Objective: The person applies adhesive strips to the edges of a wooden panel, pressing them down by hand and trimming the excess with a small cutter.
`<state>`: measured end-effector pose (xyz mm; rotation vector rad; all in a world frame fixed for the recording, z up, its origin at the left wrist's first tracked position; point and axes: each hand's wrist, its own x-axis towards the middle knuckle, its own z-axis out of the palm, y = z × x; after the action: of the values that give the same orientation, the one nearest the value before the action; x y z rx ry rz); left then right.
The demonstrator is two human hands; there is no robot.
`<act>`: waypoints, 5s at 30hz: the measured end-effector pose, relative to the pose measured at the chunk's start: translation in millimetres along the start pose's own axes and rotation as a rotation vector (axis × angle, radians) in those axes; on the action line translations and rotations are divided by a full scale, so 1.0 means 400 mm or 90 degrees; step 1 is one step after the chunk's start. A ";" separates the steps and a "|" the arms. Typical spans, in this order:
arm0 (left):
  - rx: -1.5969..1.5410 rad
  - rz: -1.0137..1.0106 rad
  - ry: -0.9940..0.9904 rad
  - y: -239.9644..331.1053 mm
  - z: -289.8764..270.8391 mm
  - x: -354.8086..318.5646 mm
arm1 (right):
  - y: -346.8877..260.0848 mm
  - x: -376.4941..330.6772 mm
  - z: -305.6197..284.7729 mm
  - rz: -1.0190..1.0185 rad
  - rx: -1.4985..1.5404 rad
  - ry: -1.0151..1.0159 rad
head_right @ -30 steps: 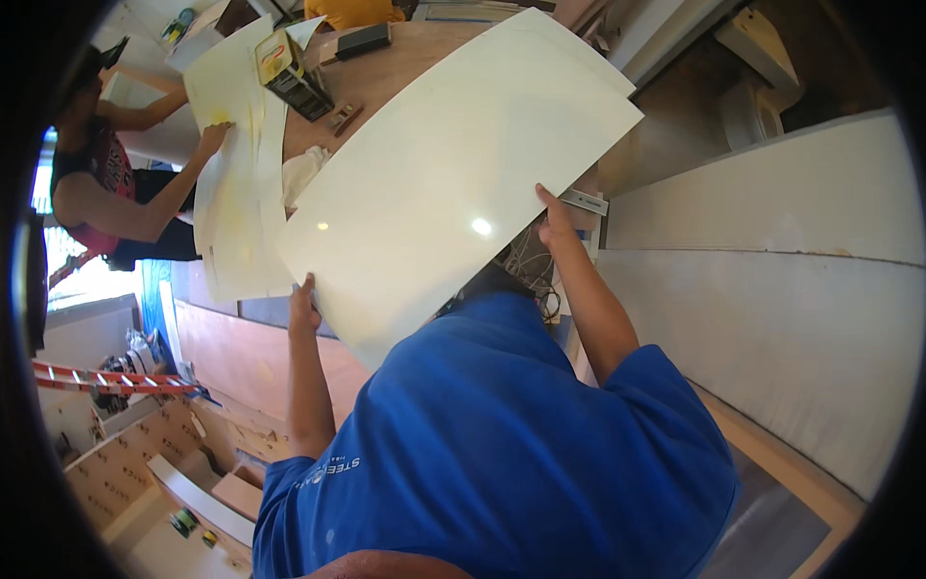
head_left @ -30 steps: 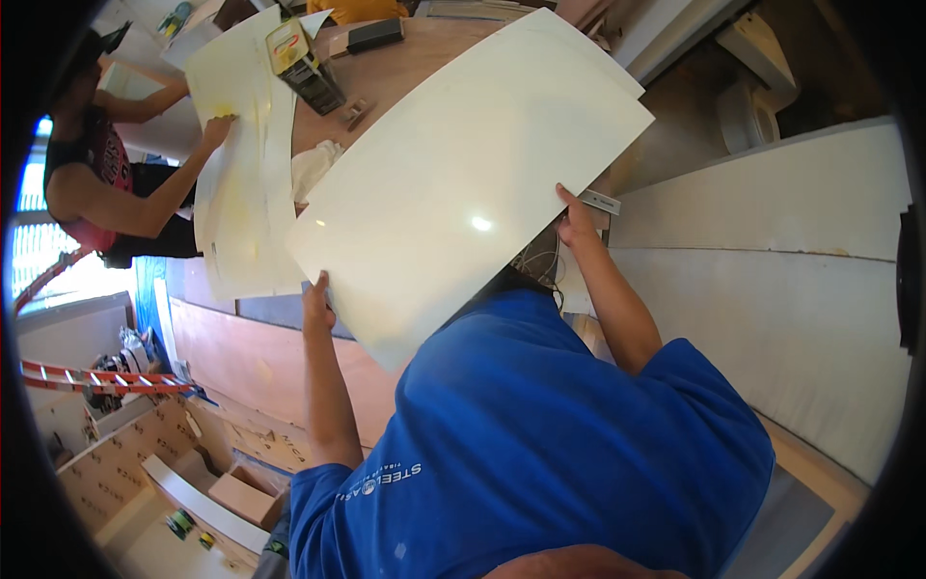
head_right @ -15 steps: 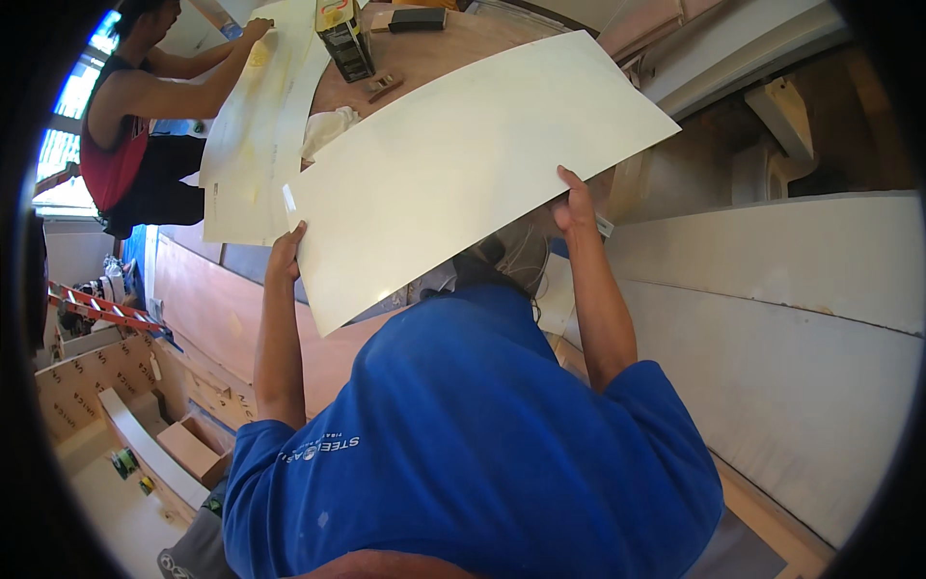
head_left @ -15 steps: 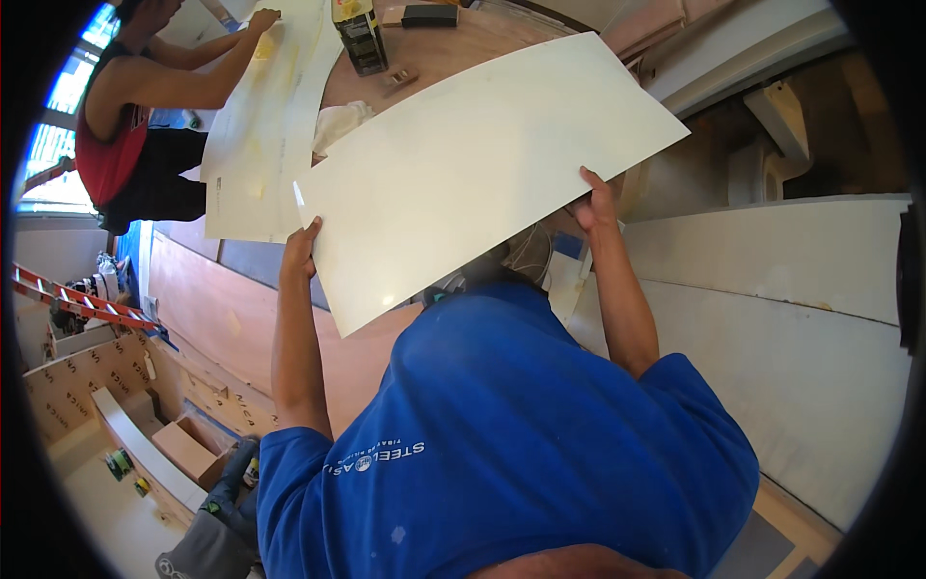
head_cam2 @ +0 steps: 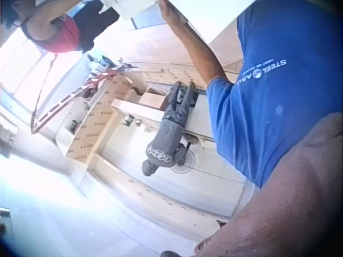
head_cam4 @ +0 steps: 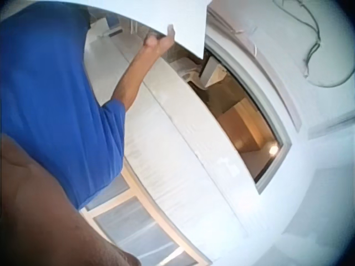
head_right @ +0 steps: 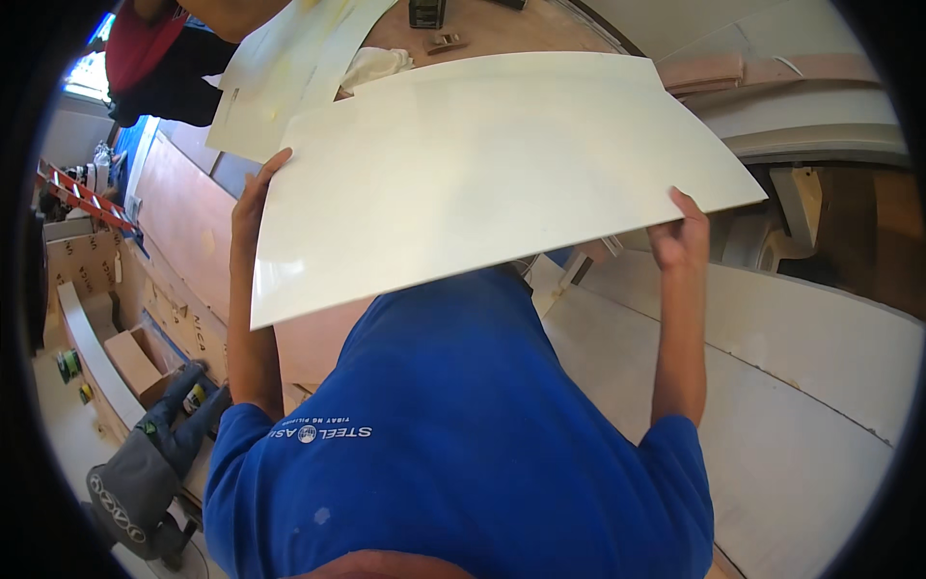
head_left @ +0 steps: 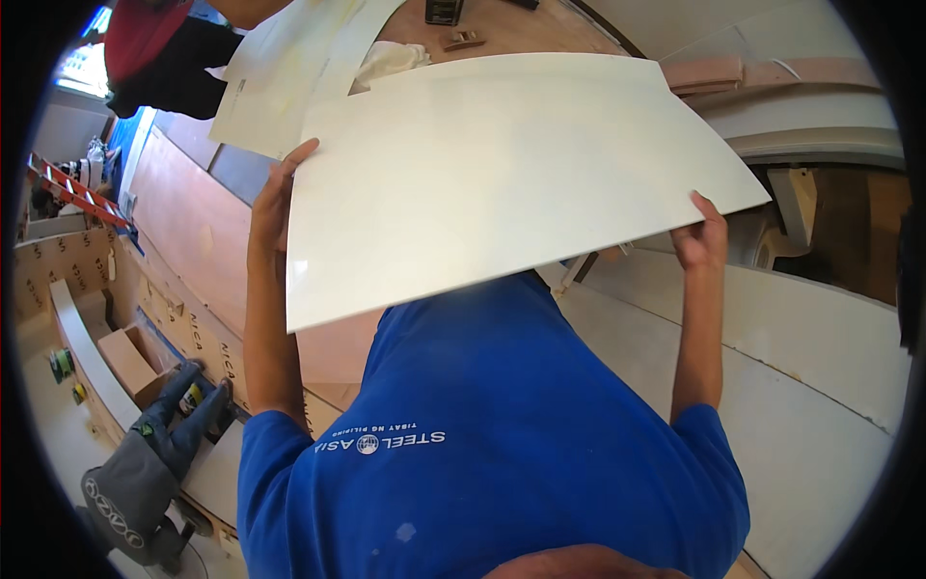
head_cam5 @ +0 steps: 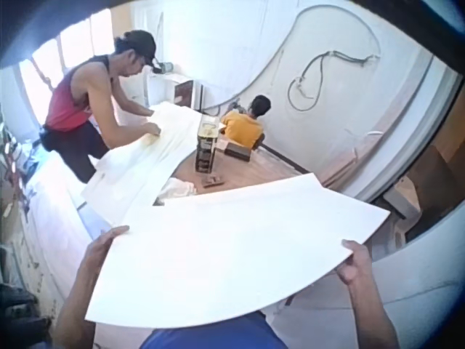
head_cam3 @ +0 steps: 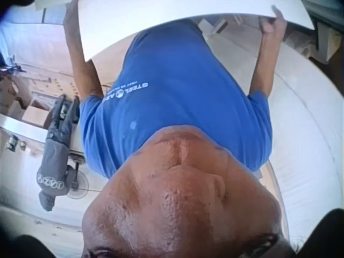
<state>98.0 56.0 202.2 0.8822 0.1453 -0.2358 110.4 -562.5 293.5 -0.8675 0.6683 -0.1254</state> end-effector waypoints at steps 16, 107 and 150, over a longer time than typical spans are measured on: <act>0.872 0.660 0.149 -0.028 0.116 -0.005 | -0.228 -0.051 0.063 -0.133 -0.202 0.059; 0.424 -0.109 0.357 -0.612 -0.008 0.383 | 0.766 0.231 -0.179 0.126 -0.031 0.173; 1.280 0.206 0.080 -0.491 0.097 0.522 | 0.734 0.152 -0.326 -0.302 -0.724 0.332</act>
<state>248.7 -124.3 33.6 2.8880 -0.2020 0.0735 34.5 -479.4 -13.5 -2.1328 1.0205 -0.4279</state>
